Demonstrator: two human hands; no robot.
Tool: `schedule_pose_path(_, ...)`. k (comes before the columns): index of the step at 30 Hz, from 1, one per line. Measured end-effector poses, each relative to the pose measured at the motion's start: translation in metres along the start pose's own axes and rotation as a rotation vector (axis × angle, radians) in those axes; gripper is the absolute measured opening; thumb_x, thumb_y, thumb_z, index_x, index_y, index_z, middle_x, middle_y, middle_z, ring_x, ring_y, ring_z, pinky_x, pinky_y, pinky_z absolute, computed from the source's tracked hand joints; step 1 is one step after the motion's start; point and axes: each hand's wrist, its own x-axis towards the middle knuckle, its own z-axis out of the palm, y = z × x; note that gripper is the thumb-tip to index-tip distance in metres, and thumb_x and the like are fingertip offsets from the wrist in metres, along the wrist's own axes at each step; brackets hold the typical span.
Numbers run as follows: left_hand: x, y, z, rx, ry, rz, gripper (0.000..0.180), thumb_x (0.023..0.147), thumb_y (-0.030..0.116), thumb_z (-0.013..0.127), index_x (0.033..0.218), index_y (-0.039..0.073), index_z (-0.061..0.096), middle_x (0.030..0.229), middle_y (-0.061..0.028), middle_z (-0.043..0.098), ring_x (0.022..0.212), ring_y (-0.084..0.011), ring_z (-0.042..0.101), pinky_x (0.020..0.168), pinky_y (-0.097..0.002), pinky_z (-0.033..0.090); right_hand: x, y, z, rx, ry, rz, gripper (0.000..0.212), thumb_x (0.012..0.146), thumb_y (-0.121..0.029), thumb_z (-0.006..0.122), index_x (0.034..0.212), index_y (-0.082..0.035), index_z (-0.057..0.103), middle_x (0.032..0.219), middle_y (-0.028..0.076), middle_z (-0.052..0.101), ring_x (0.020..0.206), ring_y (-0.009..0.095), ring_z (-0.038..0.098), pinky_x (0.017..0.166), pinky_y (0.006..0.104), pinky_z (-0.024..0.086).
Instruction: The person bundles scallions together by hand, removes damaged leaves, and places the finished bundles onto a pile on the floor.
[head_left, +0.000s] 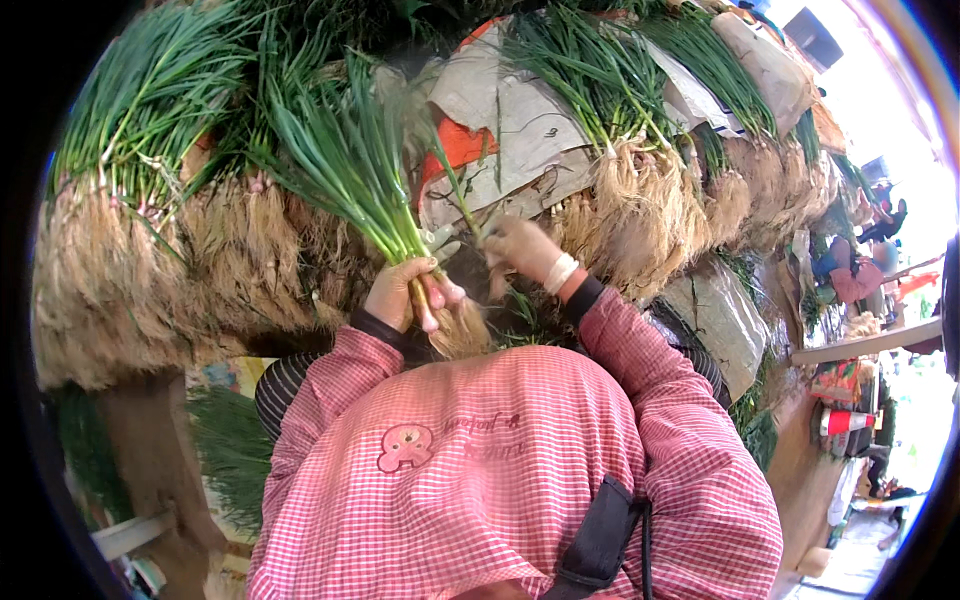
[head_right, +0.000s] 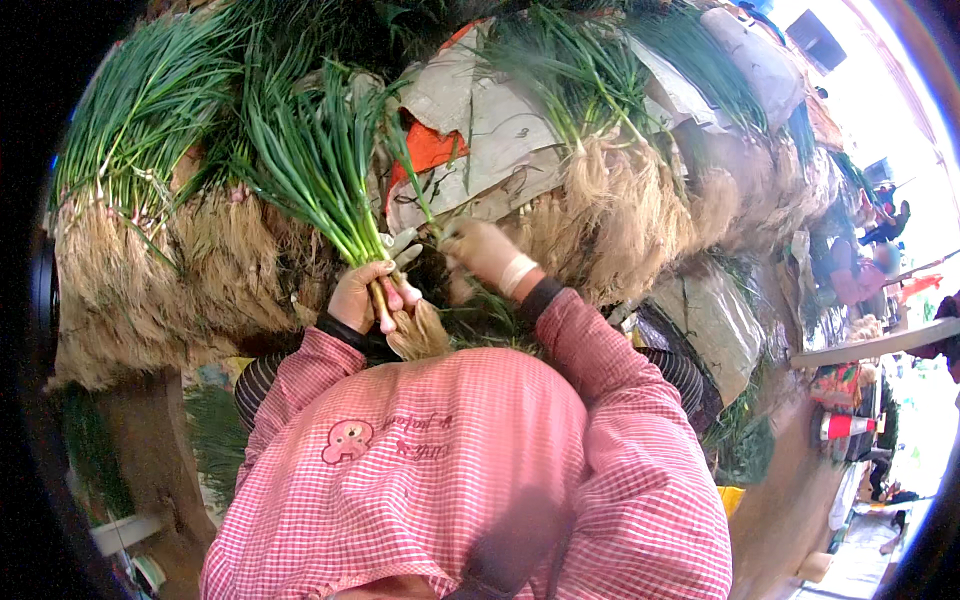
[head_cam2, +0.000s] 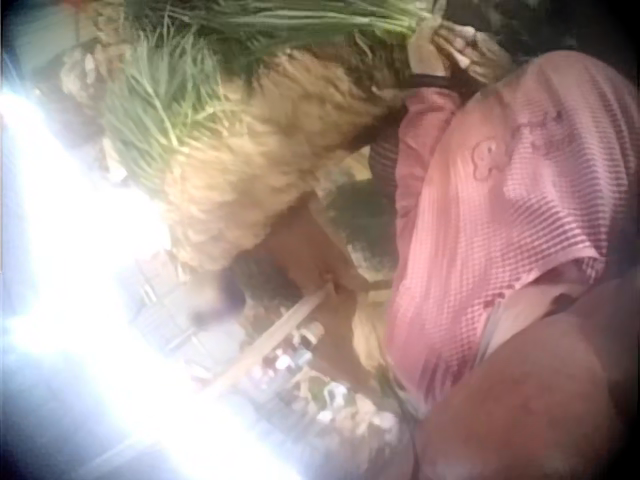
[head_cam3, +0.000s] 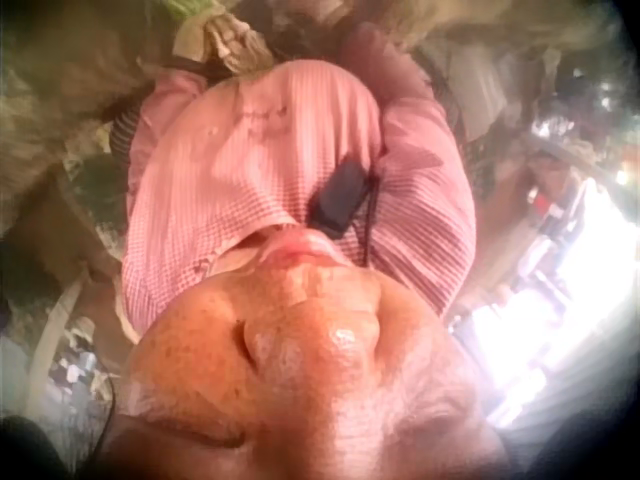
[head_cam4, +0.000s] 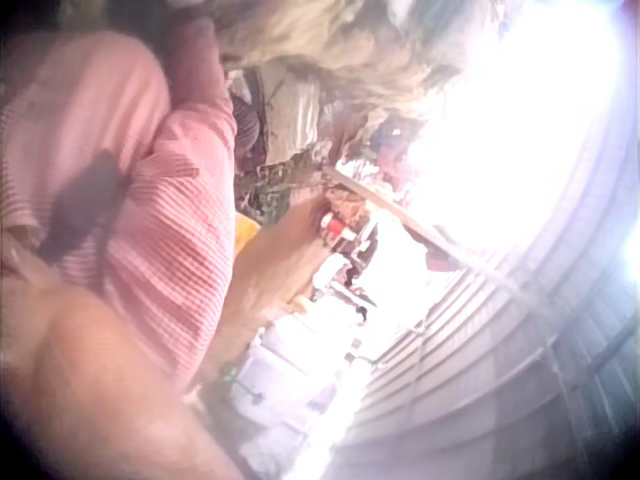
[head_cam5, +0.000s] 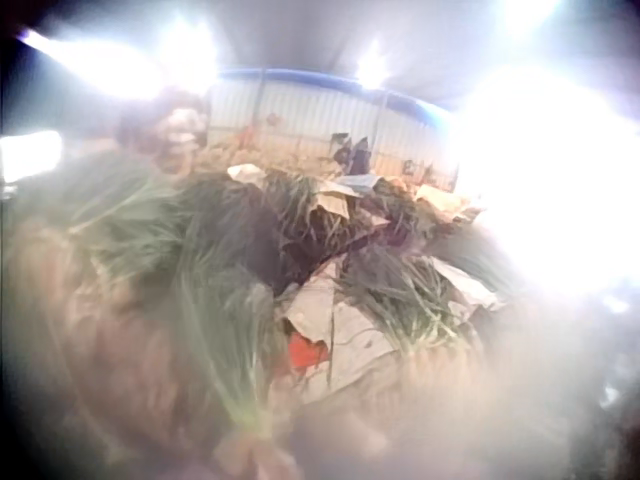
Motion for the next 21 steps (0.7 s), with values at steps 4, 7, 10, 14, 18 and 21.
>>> schedule_pose_path(4, 0.004, -0.01, -0.007, 0.117, 0.087, 0.043, 0.034, 0.095, 0.026, 0.053, 0.079, -0.001, 0.065, 0.061, -0.0131, 0.064, 0.046, -0.019, 0.055, 0.046, -0.0279, 0.045, -0.022, -0.056, 0.025, 0.004, 0.044, -0.029, 0.026, 0.092, -0.03, 0.056, 0.089, -0.004, 0.056, 0.08, 0.02, 0.063, 0.076, 0.04, 0.062, 0.065, 0.0468, 0.048)
schedule_pose_path(7, 0.004, -0.008, -0.013, 0.046, 0.025, -0.077, 0.026, 0.095, 0.022, 0.055, 0.097, -0.003, 0.063, 0.075, -0.0141, 0.068, 0.053, -0.0194, 0.06, 0.057, -0.0314, 0.054, -0.017, -0.041, 0.03, -0.068, 0.235, -0.076, 0.025, 0.094, -0.033, 0.054, 0.089, -0.008, 0.058, 0.077, 0.017, 0.064, 0.073, 0.038, 0.064, 0.063, 0.0466, 0.05)
schedule_pose_path(10, -0.005, -0.002, 0.007, -0.069, 0.009, -0.017, 0.034, 0.096, 0.019, 0.054, 0.12, -0.005, 0.057, 0.103, -0.0155, 0.067, 0.071, -0.0247, 0.065, 0.078, -0.0422, 0.057, -0.005, -0.014, 0.012, -0.231, 0.262, 0.109, 0.025, 0.094, -0.032, 0.055, 0.105, -0.012, 0.064, 0.087, 0.017, 0.068, 0.078, 0.036, 0.066, 0.069, 0.0446, 0.053)
schedule_pose_path(14, 0.006, -0.015, -0.023, -0.141, -0.03, -0.116, 0.032, 0.096, 0.019, 0.053, 0.118, -0.003, 0.058, 0.098, -0.0139, 0.067, 0.078, -0.0287, 0.068, 0.079, -0.0442, 0.057, -0.001, -0.026, 0.015, 0.302, -0.024, -0.106, 0.037, 0.091, -0.027, 0.065, 0.116, -0.001, 0.057, 0.1, 0.012, 0.064, 0.095, 0.02, 0.061, 0.083, 0.0321, 0.048)
schedule_pose_path(18, 0.006, -0.01, -0.019, -0.173, -0.026, -0.204, 0.025, 0.096, 0.02, 0.055, 0.109, -0.001, 0.056, 0.088, -0.0157, 0.066, 0.066, -0.0294, 0.065, 0.07, -0.0439, 0.057, 0.007, -0.044, 0.024, -0.135, -0.067, -0.212, 0.026, 0.088, -0.024, 0.062, 0.095, 0.001, 0.059, 0.092, 0.018, 0.062, 0.094, 0.033, 0.06, 0.083, 0.0411, 0.047)
schedule_pose_path(21, -0.008, -0.009, 0.009, -0.19, 0.028, -0.168, 0.027, 0.093, 0.023, 0.061, 0.111, 0.002, 0.06, 0.093, -0.0126, 0.067, 0.076, -0.0231, 0.066, 0.077, -0.0453, 0.058, 0.013, -0.039, 0.032, -0.3, 0.1, -0.242, 0.018, 0.085, -0.019, 0.059, 0.081, -0.001, 0.059, 0.08, 0.019, 0.061, 0.085, 0.038, 0.06, 0.076, 0.0457, 0.047)
